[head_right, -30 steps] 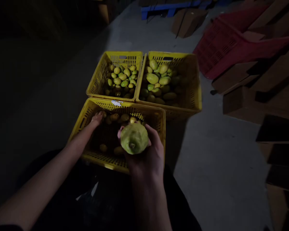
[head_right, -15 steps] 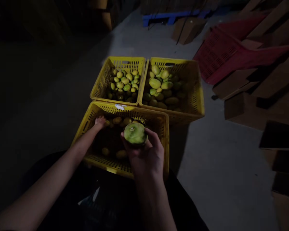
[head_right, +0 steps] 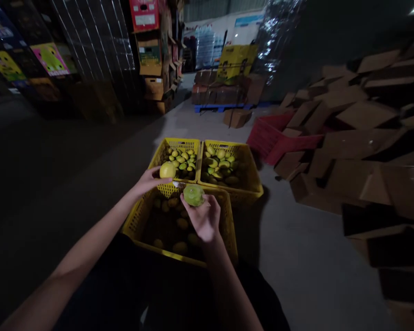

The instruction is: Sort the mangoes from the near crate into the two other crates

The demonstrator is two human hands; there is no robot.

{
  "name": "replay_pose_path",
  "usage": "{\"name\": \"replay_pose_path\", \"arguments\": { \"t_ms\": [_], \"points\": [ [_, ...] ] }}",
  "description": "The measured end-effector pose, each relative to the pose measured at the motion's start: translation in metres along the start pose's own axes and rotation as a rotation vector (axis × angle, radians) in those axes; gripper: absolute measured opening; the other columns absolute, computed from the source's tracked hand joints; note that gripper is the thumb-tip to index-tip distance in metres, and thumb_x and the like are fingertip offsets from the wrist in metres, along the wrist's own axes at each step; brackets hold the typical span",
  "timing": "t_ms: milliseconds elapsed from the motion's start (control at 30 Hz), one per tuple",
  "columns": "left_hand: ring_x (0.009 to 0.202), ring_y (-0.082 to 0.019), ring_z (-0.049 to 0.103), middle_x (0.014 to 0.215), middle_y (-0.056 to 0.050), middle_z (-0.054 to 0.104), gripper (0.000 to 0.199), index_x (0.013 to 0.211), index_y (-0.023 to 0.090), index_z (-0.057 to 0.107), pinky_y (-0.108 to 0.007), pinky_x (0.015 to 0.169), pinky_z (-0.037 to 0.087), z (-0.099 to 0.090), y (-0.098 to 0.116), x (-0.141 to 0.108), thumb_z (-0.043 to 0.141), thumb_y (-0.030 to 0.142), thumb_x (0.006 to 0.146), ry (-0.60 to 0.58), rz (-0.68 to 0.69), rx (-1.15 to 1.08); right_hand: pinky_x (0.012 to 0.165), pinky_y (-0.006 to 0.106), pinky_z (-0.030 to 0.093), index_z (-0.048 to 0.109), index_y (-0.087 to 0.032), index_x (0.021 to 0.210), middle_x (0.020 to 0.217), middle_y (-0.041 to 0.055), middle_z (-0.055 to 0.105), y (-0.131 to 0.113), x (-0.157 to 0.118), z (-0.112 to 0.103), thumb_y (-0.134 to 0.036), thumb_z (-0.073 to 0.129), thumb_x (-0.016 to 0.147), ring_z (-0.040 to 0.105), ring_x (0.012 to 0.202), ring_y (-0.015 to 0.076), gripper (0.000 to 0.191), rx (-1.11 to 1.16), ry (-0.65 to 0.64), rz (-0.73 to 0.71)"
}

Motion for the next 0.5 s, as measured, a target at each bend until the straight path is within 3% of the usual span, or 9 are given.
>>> {"name": "replay_pose_path", "arguments": {
  "t_ms": [100, 200, 300, 400, 433, 500],
  "points": [
    [0.1, -0.022, 0.061, 0.107, -0.007, 0.068, 0.052, 0.106, 0.017, 0.066, -0.031, 0.089, 0.046, 0.026, -0.008, -0.04, 0.077, 0.041, 0.061, -0.082, -0.072, -0.403, 0.092, 0.043, 0.049, 0.062, -0.02, 0.077, 0.087, 0.0024, 0.071, 0.003, -0.006, 0.001, -0.018, 0.056, 0.066, 0.064, 0.095, 0.0201, 0.013, -0.019, -0.013, 0.06],
    [0.099, -0.022, 0.061, 0.102, -0.006, 0.069, 0.046, 0.101, 0.018, 0.068, -0.031, 0.09, 0.046, 0.043, -0.019, -0.059, 0.078, 0.038, 0.06, -0.16, -0.113, -0.599, 0.088, 0.038, 0.051, 0.063, -0.021, 0.081, 0.086, 0.0009, 0.072, 0.009, -0.008, -0.004, -0.02, 0.059, 0.067, 0.066, 0.091, 0.0184, 0.015, -0.049, -0.019, 0.108],
    [0.1, -0.021, 0.061, 0.103, -0.006, 0.068, 0.049, 0.101, 0.019, 0.068, -0.03, 0.09, 0.045, 0.044, -0.023, -0.061, 0.081, 0.032, 0.056, -0.185, -0.099, -0.63, 0.072, 0.034, 0.054, 0.064, -0.021, 0.087, 0.079, 0.0021, 0.073, 0.022, -0.008, -0.014, -0.036, 0.065, 0.07, 0.068, 0.074, 0.0187, 0.022, -0.151, -0.046, 0.195],
    [0.098, -0.019, 0.061, 0.103, -0.004, 0.067, 0.055, 0.102, 0.021, 0.064, -0.029, 0.089, 0.045, 0.037, -0.021, -0.058, 0.084, 0.027, 0.051, -0.166, -0.094, -0.637, 0.053, 0.032, 0.051, 0.065, -0.018, 0.085, 0.066, 0.0052, 0.07, 0.035, -0.008, -0.026, -0.061, 0.066, 0.063, 0.064, 0.056, 0.02, 0.048, -0.277, -0.051, 0.267],
    [0.097, -0.019, 0.061, 0.102, -0.003, 0.067, 0.054, 0.101, 0.021, 0.064, -0.029, 0.089, 0.045, 0.035, -0.02, -0.057, 0.083, 0.027, 0.051, -0.16, -0.089, -0.636, 0.05, 0.032, 0.05, 0.065, -0.017, 0.082, 0.062, 0.0063, 0.068, 0.037, -0.007, -0.028, -0.066, 0.065, 0.06, 0.063, 0.052, 0.0205, 0.054, -0.303, -0.048, 0.26],
    [0.095, -0.019, 0.061, 0.099, -0.003, 0.067, 0.05, 0.098, 0.021, 0.063, -0.029, 0.088, 0.045, 0.031, -0.016, -0.056, 0.083, 0.027, 0.053, -0.154, -0.074, -0.634, 0.045, 0.032, 0.048, 0.065, -0.015, 0.075, 0.057, 0.0086, 0.065, 0.032, -0.006, -0.027, -0.07, 0.062, 0.06, 0.061, 0.048, 0.021, 0.057, -0.326, -0.036, 0.102]
  ]
}}
Point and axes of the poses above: each hand's wrist, its own x-axis towards the middle knuckle, its own z-axis out of the palm, y = z × x, the point moved 6 cm from there along x, towards the middle knuckle
